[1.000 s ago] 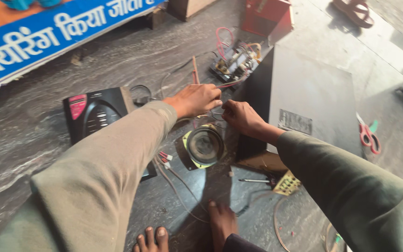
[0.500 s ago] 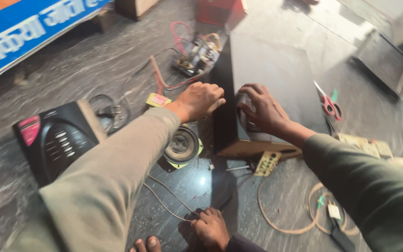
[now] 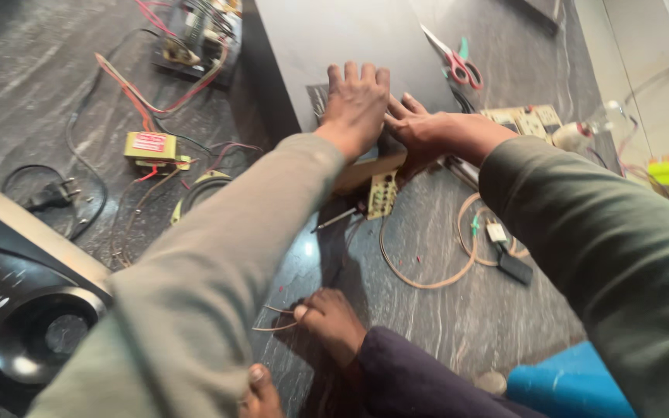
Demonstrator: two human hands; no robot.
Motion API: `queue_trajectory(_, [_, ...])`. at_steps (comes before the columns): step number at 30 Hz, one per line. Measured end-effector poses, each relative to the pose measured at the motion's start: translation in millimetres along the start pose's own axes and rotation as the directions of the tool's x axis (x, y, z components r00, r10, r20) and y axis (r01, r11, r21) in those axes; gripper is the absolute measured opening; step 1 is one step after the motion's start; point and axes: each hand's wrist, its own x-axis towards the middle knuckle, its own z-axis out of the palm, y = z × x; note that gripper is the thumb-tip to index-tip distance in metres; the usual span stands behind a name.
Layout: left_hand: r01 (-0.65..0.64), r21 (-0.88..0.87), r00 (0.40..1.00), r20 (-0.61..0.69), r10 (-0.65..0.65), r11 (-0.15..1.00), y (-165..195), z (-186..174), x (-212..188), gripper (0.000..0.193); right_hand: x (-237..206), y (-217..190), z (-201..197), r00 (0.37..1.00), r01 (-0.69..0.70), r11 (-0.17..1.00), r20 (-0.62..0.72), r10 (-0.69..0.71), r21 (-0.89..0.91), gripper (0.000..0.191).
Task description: The person uses a remote control to test a circuit board connected to a speaker and power supply. They then use a screwdriver to adjust connections on the board and a transformer, and tap the speaker enclosure to check for sound.
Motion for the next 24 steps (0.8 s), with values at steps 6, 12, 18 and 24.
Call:
queue_trajectory(6, [0.160,0.016,0.986,0.045,-0.161,0.987,31,13,29,0.042,-17,20,-6,1.000,-0.021,0.982,-0.004,0.022,0.190,0.094])
queue_trajectory(12, [0.140,-0.080,0.982,0.138,-0.128,0.987,-4,-1,9,0.034,-39,9,-31,0.997,0.021,0.955,-0.078,0.002,0.297,0.104])
queue_trajectory(18, [0.057,-0.034,0.996,0.069,-0.055,0.998,1,-1,16,0.033,-57,13,-28,0.988,0.061,0.988,-0.149,-0.039,0.145,0.096])
queue_trajectory(24, [0.047,-0.060,0.998,0.035,-0.045,0.997,-11,-1,11,0.032,-66,-22,54,0.813,-0.148,0.984,-0.553,0.180,0.103,0.086])
